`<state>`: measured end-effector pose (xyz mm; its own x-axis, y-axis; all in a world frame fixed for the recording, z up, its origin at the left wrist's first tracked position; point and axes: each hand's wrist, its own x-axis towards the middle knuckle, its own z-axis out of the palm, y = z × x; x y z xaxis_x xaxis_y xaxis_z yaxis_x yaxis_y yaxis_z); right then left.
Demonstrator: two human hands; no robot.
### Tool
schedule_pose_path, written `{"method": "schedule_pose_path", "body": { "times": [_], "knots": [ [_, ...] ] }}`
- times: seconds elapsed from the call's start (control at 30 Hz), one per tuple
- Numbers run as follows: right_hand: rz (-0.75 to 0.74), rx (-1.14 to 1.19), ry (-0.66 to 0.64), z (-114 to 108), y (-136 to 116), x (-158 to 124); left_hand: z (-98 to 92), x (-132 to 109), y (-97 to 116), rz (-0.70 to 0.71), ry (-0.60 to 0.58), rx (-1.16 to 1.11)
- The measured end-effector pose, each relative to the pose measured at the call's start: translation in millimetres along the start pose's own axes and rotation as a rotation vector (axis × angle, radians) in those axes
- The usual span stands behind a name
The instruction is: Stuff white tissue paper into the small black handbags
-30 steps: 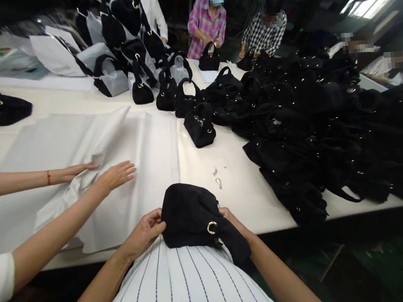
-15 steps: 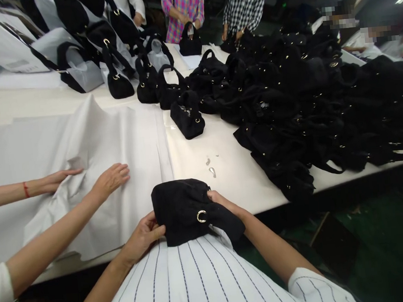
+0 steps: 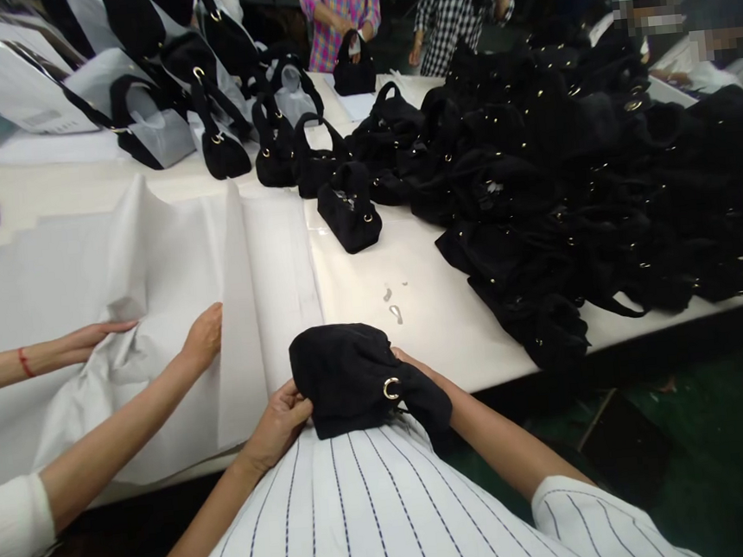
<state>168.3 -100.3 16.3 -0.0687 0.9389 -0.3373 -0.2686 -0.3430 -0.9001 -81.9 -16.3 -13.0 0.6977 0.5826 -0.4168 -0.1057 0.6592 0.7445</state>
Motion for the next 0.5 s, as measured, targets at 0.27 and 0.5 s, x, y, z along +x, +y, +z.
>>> {"method": "schedule_pose_path", "body": {
  "times": [0.27, 0.5],
  "knots": [
    [0.062, 0.093, 0.008, 7, -6, -17, -11.2, 12, 20, -0.130, -0.211, 0.048],
    [0.085, 0.136, -0.104, 5, -11, -23, -6.1, 29, 50, -0.050, 0.067, 0.062]
  ]
}}
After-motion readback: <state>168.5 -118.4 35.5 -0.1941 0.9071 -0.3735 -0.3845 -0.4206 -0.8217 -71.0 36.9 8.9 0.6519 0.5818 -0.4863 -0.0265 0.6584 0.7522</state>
